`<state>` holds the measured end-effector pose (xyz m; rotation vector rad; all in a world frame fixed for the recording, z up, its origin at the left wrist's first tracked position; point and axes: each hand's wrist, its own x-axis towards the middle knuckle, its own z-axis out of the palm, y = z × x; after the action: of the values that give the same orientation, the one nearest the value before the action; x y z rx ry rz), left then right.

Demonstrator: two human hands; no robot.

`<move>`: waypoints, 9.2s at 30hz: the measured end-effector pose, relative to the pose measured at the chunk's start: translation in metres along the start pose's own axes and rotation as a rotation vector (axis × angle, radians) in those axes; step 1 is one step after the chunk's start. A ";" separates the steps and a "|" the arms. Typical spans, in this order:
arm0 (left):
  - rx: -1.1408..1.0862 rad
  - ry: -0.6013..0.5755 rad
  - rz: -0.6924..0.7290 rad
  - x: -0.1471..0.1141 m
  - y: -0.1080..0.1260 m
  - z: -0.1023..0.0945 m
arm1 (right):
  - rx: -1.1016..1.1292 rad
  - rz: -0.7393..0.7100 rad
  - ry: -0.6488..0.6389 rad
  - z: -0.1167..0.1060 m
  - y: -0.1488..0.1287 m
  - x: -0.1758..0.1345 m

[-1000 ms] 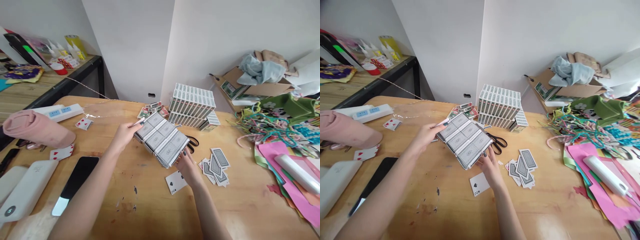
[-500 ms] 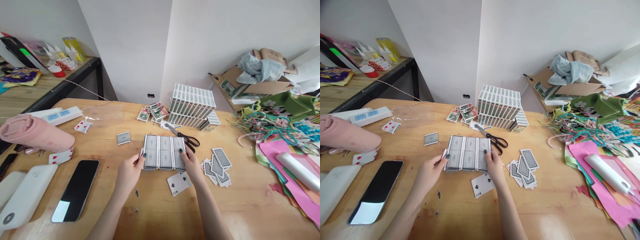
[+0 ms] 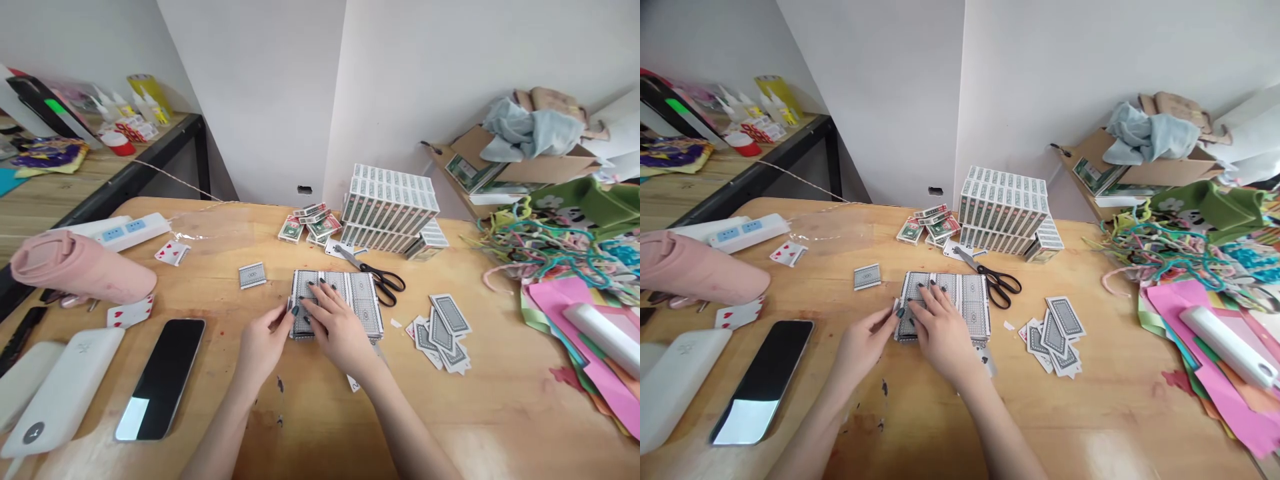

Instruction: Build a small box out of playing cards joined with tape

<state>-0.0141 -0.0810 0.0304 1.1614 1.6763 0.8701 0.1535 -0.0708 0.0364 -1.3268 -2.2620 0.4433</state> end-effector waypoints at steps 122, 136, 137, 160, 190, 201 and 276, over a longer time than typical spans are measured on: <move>-0.206 -0.111 -0.157 0.016 0.002 -0.005 | -0.141 -0.014 -0.007 0.005 -0.006 0.006; -0.058 -0.102 -0.094 0.013 0.013 -0.005 | -0.165 -0.028 0.011 0.007 -0.005 0.006; 0.000 -0.076 -0.076 0.011 0.015 -0.004 | -0.174 -0.028 0.009 0.007 -0.006 0.006; 0.503 0.054 0.027 -0.005 0.030 0.007 | -0.229 -0.069 -0.055 0.004 -0.008 0.008; 0.154 0.015 -0.067 -0.015 0.018 -0.002 | -0.145 -0.060 -0.076 0.001 -0.011 0.004; -0.144 -0.065 -0.158 -0.022 0.004 -0.010 | -0.122 -0.042 -0.068 0.003 -0.013 0.003; -0.363 0.185 -0.226 -0.004 0.007 0.011 | -0.039 0.033 -0.146 0.000 -0.017 0.007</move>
<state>-0.0011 -0.0818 0.0339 0.6496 1.6689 1.1060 0.1387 -0.0730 0.0461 -1.3939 -2.3804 0.5258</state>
